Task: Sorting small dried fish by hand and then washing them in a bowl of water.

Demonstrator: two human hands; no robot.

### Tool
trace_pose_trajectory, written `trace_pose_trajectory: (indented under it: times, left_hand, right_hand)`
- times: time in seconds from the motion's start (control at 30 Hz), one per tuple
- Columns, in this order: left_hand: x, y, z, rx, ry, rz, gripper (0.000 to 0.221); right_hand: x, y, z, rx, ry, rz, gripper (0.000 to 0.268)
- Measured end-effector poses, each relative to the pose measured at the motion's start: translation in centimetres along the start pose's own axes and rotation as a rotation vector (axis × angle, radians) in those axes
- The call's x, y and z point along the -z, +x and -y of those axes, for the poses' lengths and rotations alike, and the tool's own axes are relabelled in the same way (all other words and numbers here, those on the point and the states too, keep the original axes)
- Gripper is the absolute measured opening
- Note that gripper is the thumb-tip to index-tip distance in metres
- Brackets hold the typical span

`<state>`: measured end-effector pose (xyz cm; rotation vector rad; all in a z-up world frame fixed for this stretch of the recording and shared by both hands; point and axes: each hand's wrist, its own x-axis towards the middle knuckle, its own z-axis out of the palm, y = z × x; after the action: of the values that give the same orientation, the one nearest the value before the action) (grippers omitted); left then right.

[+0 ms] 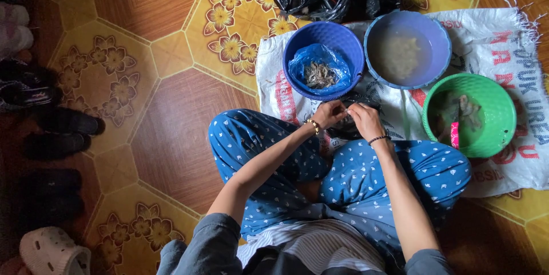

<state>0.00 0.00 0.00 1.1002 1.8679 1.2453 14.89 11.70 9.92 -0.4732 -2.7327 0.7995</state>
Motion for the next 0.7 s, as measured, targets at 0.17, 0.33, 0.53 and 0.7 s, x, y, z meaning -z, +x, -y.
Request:
trace_pose_trajectory:
  times: [0.17,0.33,0.53,0.7]
  left_hand:
    - [0.2,-0.1,-0.4,0.116,-0.115,0.017,0.027]
    - [-0.6,0.8,1.1,0.276,-0.301,-0.010,0.029]
    - [0.1,-0.2,-1.5,0.266,-0.575,-0.037,0.023]
    - [0.1,0.3,-0.8,0.267,-0.514,-0.033,0.025]
  right_hand:
    - [-0.4,-0.5,0.4,-0.176,0.098,-0.021,0.015]
    - [-1.0,-0.7,0.4,-0.302,0.157,0.037,0.014]
    - [-1.1,-0.8,0.3,-0.308,0.177,0.055,0.012]
    - [-2.0,-1.2,-1.2,-0.339,0.145,0.048,0.011]
